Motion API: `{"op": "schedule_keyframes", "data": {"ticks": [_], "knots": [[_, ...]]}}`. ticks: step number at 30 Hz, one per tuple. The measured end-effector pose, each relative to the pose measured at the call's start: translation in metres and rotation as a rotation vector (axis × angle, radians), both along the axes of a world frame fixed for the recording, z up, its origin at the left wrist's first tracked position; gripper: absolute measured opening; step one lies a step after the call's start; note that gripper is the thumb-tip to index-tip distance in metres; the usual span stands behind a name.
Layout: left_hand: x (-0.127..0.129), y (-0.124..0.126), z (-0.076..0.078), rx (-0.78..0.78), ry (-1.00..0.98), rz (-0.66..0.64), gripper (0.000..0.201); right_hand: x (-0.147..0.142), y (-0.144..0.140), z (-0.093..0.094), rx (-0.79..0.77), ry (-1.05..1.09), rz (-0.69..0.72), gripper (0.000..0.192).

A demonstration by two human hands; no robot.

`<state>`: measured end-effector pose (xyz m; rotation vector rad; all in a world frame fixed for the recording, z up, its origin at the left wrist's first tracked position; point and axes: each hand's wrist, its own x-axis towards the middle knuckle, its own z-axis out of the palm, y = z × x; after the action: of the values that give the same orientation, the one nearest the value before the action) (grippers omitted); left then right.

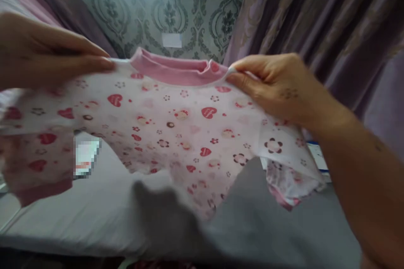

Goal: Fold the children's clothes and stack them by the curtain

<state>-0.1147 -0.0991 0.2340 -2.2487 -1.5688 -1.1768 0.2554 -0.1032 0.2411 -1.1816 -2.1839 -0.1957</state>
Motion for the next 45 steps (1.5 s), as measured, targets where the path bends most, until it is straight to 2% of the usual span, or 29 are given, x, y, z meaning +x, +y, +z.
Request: {"op": "schedule_keyframes", "data": {"ticks": [1, 3, 4, 7, 9, 11, 13, 15, 18, 22, 29, 32, 35, 37, 40, 45], "knots": [[-0.003, 0.015, -0.009, -0.104, 0.083, -0.028, 0.045, 0.000, 0.013, -0.009, -0.098, 0.000, 0.053, 0.033], [-0.007, 0.052, -0.037, -0.330, 0.145, -0.128, 0.048, 0.000, 0.045, -0.036, -0.309, -0.037, 0.129, 0.033], [-0.008, 0.072, -0.056, -0.441, 0.175, -0.184, 0.047, 0.001, 0.063, -0.055, -0.385, -0.039, 0.142, 0.033], [-0.002, 0.127, -0.126, -0.575, 0.225, -0.274, 0.043, 0.002, 0.117, -0.122, -0.527, -0.125, 0.117, 0.028], [0.010, 0.155, -0.174, -0.584, 0.272, -0.232, 0.039, 0.000, 0.145, -0.169, -0.560, -0.244, 0.010, 0.028], [0.025, 0.174, -0.215, -0.620, 0.345, -0.165, 0.035, -0.002, 0.163, -0.209, -0.553, -0.336, -0.143, 0.030], [0.038, 0.184, -0.246, -0.643, 0.404, -0.110, 0.033, -0.005, 0.174, -0.240, -0.550, -0.405, -0.238, 0.032], [0.044, 0.190, -0.265, -0.654, 0.452, -0.074, 0.033, -0.007, 0.179, -0.260, -0.557, -0.455, -0.262, 0.034], [0.040, 0.199, -0.279, -0.632, 0.500, -0.062, 0.036, -0.008, 0.187, -0.275, -0.554, -0.492, -0.243, 0.037], [0.025, 0.218, -0.288, -0.587, 0.503, -0.089, 0.039, -0.012, 0.206, -0.284, -0.540, -0.504, -0.221, 0.038], [0.014, 0.247, -0.288, -0.604, 0.501, -0.023, 0.036, -0.026, 0.244, -0.294, -0.562, -0.403, -0.215, 0.037], [0.018, 0.247, -0.282, -0.639, 0.474, 0.016, 0.034, -0.031, 0.255, -0.296, -0.605, -0.304, -0.214, 0.034], [0.027, 0.245, -0.279, -0.635, 0.457, 0.004, 0.034, -0.040, 0.262, -0.295, -0.638, -0.237, -0.142, 0.038], [0.036, 0.246, -0.279, -0.649, 0.427, -0.024, 0.037, -0.049, 0.263, -0.296, -0.638, -0.221, -0.103, 0.039], [0.049, 0.248, -0.286, -0.663, 0.340, -0.052, 0.034, -0.063, 0.262, -0.298, -0.601, -0.229, -0.115, 0.031], [0.053, 0.255, -0.298, -0.472, 0.417, -0.061, 0.027, -0.072, 0.261, -0.307, -0.494, -0.199, -0.173, 0.025]]}}
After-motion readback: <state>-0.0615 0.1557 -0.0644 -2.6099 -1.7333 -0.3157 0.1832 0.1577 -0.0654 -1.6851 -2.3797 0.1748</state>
